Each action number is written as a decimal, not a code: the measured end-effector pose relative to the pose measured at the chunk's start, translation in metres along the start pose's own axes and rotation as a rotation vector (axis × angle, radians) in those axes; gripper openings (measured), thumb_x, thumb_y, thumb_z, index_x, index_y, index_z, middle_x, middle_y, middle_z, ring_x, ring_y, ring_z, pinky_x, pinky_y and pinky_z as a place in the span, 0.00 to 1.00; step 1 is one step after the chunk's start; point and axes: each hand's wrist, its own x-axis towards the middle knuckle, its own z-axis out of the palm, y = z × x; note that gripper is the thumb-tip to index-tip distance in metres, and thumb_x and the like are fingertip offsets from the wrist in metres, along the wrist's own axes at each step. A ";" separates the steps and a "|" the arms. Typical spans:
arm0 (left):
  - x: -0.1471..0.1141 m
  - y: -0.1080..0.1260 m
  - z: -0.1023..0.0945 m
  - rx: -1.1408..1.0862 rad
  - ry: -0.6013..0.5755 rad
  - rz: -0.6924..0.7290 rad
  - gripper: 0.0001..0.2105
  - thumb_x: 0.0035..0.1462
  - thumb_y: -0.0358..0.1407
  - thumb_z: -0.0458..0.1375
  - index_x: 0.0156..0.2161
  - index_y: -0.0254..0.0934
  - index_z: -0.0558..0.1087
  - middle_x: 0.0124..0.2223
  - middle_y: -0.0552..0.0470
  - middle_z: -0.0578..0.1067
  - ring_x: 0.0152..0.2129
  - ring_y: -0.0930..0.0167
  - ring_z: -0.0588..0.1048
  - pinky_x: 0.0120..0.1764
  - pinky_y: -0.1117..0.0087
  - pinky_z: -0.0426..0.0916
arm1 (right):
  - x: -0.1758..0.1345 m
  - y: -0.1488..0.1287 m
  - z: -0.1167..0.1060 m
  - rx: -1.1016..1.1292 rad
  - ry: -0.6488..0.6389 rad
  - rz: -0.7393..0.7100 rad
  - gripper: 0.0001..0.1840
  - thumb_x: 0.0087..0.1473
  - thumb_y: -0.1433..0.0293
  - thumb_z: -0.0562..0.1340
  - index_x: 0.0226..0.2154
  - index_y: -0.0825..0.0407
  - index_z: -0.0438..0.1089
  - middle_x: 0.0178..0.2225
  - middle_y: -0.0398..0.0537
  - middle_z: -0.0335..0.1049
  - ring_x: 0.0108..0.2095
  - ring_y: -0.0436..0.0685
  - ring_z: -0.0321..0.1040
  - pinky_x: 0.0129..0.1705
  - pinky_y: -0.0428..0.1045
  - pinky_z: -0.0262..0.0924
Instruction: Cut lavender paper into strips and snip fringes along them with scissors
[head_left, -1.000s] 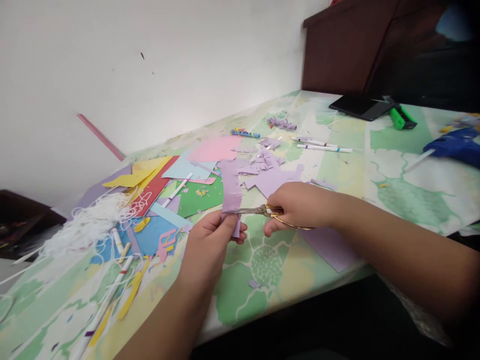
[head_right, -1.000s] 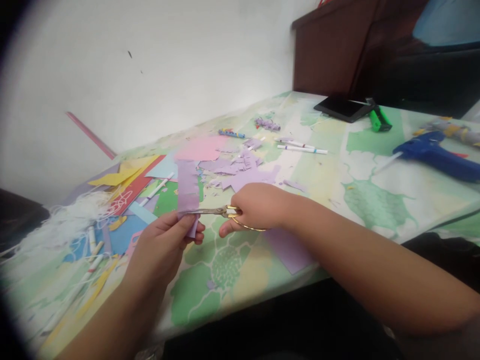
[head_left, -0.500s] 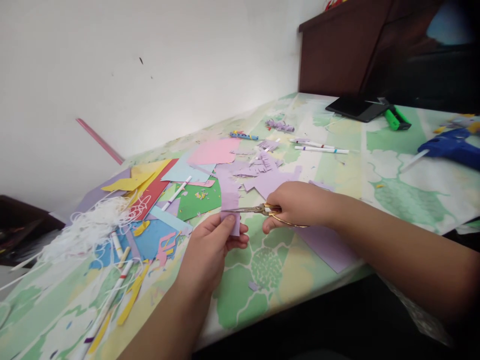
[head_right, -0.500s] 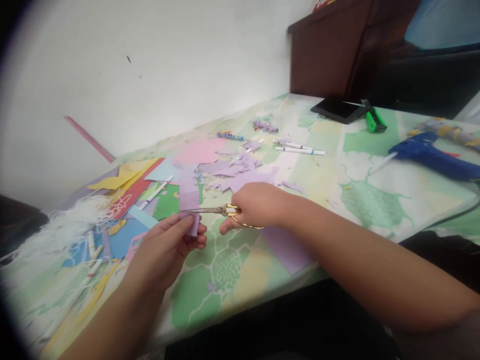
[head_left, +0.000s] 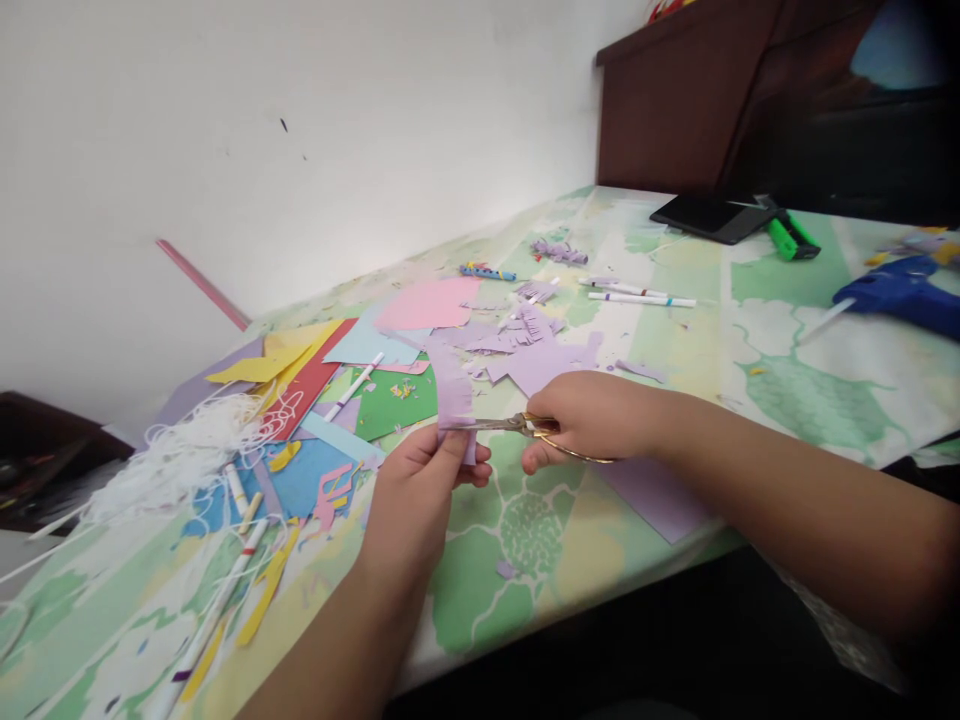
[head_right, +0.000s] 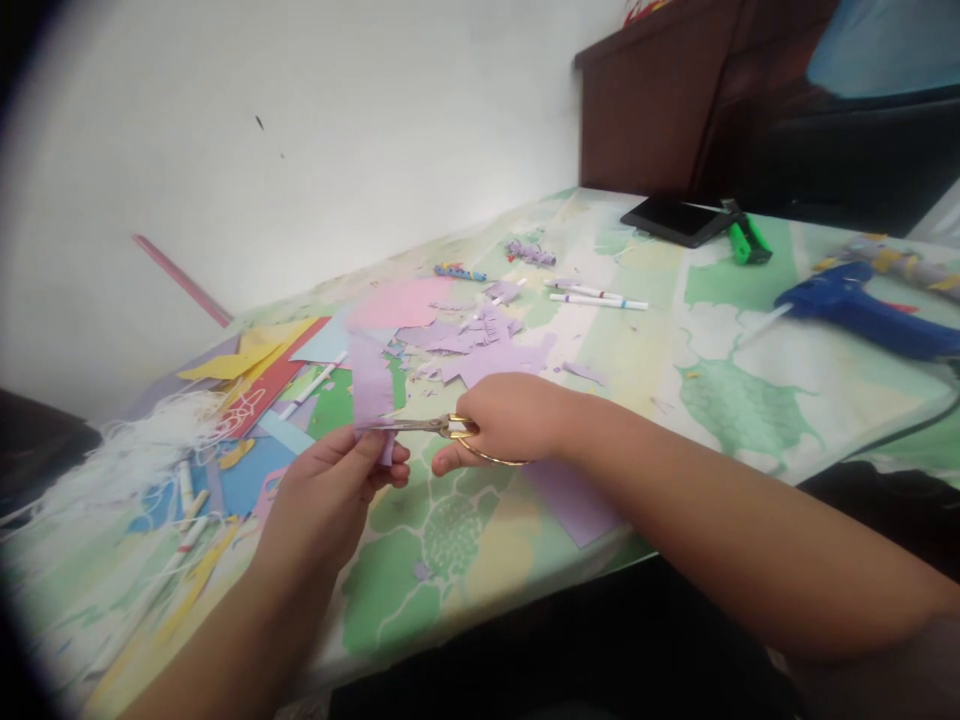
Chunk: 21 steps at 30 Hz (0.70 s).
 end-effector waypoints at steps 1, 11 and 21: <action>0.000 0.000 0.000 0.006 0.001 0.006 0.09 0.44 0.39 0.52 0.25 0.34 0.67 0.22 0.55 0.69 0.17 0.78 0.67 0.25 0.74 0.63 | 0.000 0.000 0.000 -0.001 0.001 0.000 0.30 0.35 0.43 0.45 0.17 0.53 0.61 0.15 0.43 0.59 0.15 0.46 0.51 0.17 0.43 0.40; -0.003 0.004 0.002 -0.033 -0.004 -0.003 0.08 0.44 0.37 0.52 0.24 0.33 0.67 0.22 0.55 0.70 0.17 0.77 0.67 0.25 0.74 0.64 | 0.001 0.001 -0.003 0.040 -0.014 0.027 0.31 0.33 0.43 0.47 0.18 0.53 0.63 0.13 0.43 0.59 0.15 0.47 0.51 0.17 0.43 0.39; 0.001 0.007 0.002 -0.188 -0.086 -0.167 0.08 0.43 0.36 0.53 0.27 0.31 0.67 0.22 0.51 0.72 0.16 0.76 0.69 0.22 0.74 0.64 | 0.003 0.004 -0.001 0.000 -0.019 0.055 0.28 0.35 0.45 0.48 0.18 0.54 0.64 0.15 0.44 0.60 0.16 0.47 0.53 0.18 0.43 0.40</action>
